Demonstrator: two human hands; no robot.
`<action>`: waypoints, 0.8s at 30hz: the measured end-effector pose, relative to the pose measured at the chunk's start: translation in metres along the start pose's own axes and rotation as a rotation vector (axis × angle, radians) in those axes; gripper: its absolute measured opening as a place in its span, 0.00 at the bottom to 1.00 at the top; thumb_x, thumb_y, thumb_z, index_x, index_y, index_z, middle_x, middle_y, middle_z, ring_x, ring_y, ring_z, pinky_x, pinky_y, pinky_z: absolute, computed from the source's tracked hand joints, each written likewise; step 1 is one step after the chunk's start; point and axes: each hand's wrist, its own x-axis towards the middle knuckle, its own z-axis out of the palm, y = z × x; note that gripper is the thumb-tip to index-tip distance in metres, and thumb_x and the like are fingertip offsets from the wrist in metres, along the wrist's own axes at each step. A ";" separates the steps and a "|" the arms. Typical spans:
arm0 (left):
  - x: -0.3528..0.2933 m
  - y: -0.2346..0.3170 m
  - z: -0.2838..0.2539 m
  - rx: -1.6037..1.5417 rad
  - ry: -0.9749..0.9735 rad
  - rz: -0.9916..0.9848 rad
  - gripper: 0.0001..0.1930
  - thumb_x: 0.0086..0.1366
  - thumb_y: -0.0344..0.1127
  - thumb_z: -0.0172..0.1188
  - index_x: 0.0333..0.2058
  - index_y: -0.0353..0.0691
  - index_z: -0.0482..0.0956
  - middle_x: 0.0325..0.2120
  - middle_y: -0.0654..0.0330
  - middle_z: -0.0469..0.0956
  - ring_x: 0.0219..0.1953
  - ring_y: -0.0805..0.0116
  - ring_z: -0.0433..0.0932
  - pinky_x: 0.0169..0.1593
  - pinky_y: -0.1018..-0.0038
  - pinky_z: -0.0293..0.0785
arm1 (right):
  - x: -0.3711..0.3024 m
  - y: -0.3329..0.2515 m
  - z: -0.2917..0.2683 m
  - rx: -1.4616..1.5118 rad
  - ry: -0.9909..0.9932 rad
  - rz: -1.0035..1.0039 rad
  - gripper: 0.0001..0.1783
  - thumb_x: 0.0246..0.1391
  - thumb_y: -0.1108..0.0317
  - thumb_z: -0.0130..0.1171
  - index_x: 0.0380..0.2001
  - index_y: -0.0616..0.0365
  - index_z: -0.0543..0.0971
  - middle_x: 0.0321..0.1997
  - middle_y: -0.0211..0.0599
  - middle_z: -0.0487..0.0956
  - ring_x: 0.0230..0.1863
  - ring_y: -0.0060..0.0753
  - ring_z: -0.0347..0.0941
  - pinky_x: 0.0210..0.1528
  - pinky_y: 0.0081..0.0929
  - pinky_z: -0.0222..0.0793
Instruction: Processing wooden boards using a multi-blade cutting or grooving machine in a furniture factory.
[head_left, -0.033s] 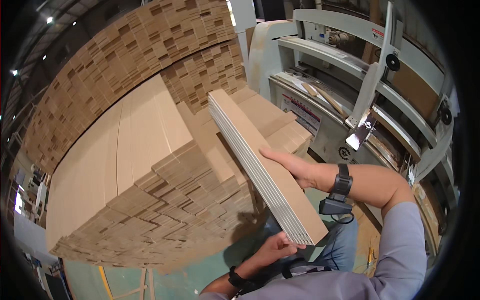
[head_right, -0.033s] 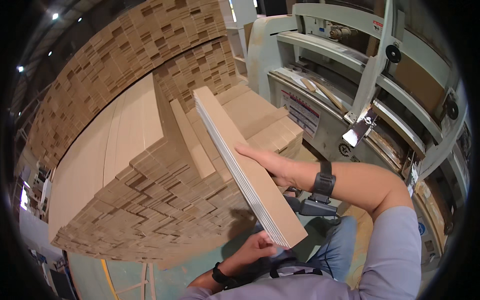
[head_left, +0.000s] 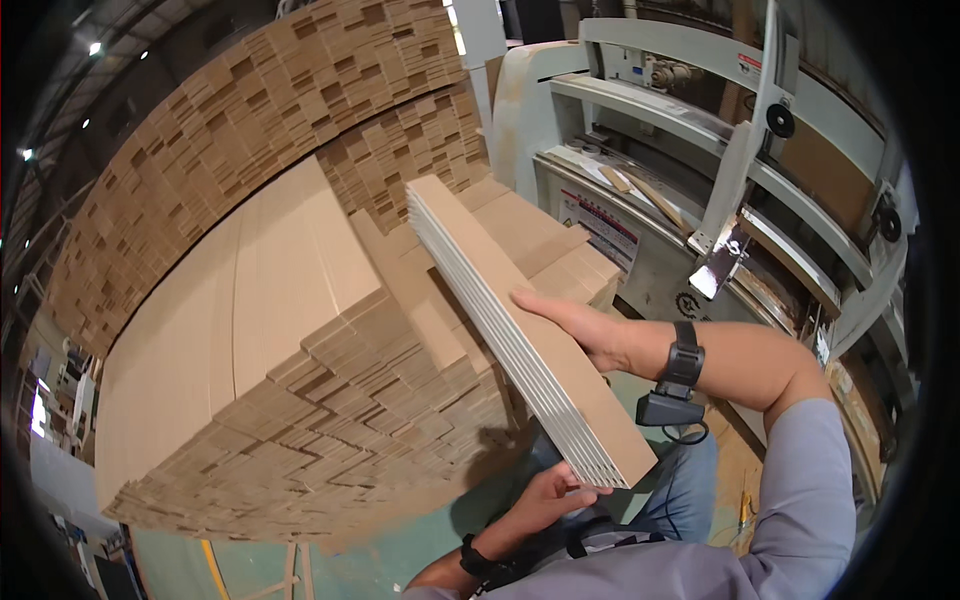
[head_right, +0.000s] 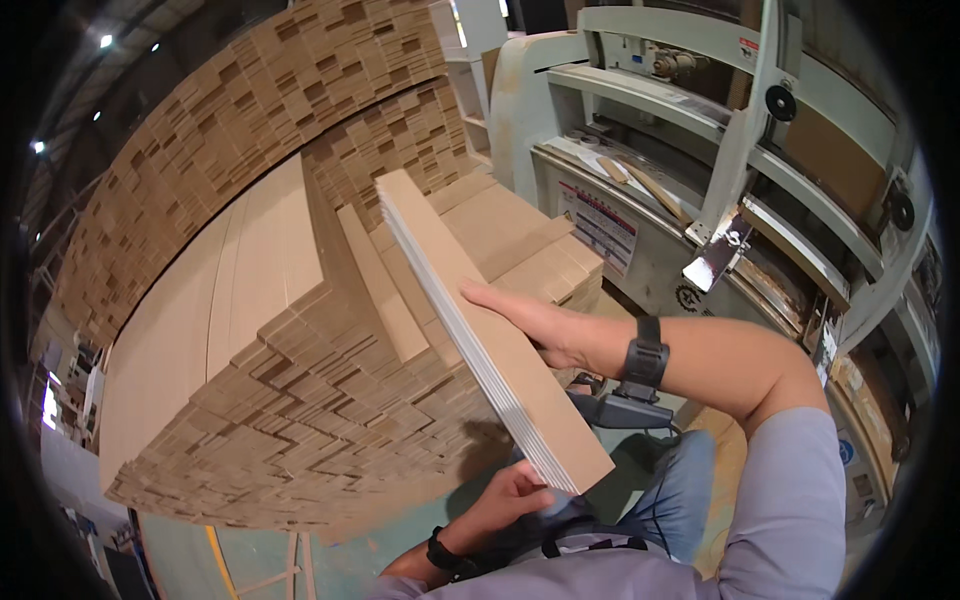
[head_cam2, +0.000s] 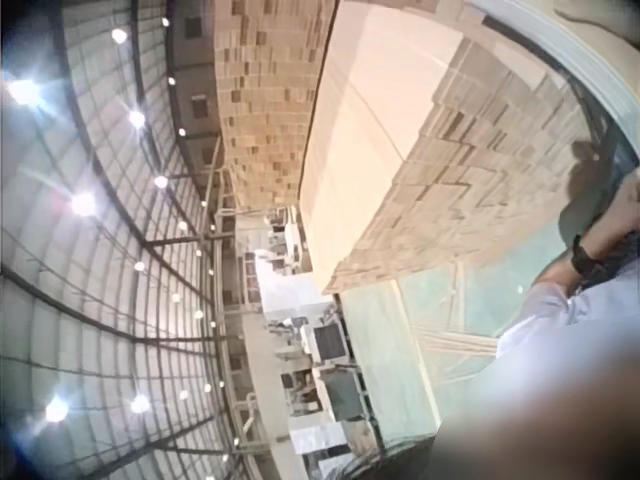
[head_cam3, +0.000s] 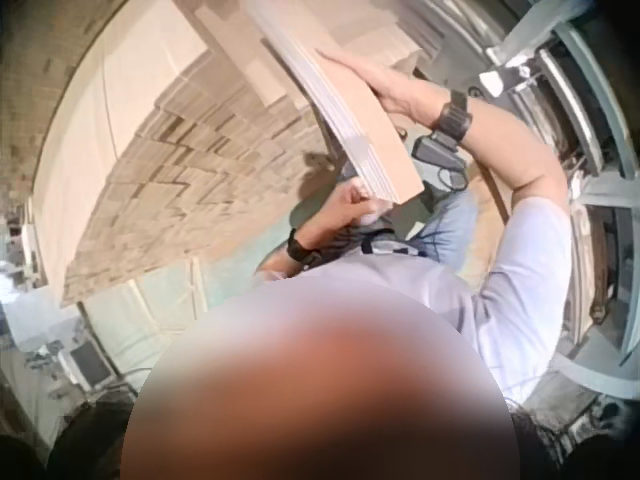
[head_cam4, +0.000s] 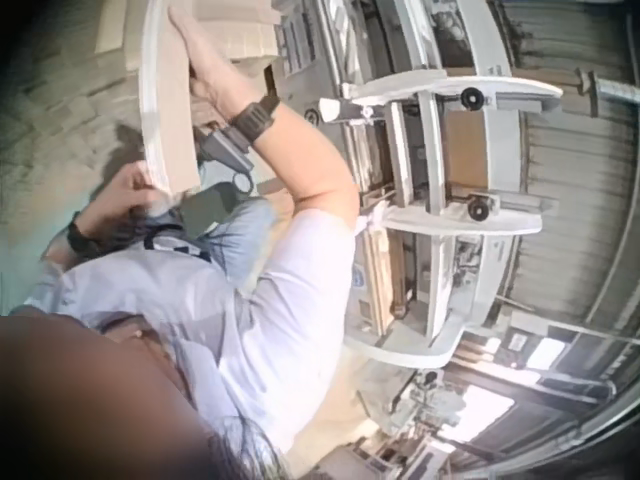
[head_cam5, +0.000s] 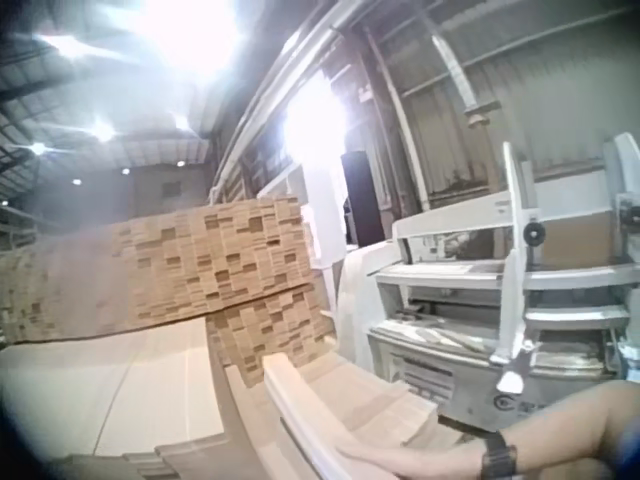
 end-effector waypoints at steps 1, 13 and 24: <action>0.002 0.005 0.003 0.038 0.095 0.106 0.15 0.55 0.31 0.56 0.41 0.32 0.68 0.37 0.57 0.74 0.41 0.74 0.70 0.45 0.79 0.64 | -0.002 -0.010 0.006 0.012 0.014 -0.017 0.28 0.50 0.44 0.45 0.41 0.59 0.69 0.33 0.32 0.73 0.30 0.20 0.69 0.30 0.19 0.68; 0.008 0.019 0.001 0.149 0.507 0.500 0.10 0.60 0.30 0.47 0.38 0.29 0.68 0.29 0.53 0.75 0.32 0.67 0.74 0.41 0.75 0.67 | 0.055 -0.036 0.043 -0.465 -0.062 0.067 0.32 0.50 0.40 0.38 0.47 0.55 0.65 0.44 0.39 0.69 0.42 0.29 0.67 0.40 0.31 0.65; 0.033 0.038 -0.057 0.202 1.049 0.723 0.13 0.63 0.37 0.40 0.27 0.32 0.67 0.16 0.61 0.71 0.23 0.74 0.71 0.28 0.82 0.65 | 0.030 0.031 0.055 -0.482 -0.140 -0.570 0.34 0.57 0.53 0.31 0.59 0.60 0.35 0.63 0.48 0.38 0.64 0.38 0.30 0.62 0.25 0.32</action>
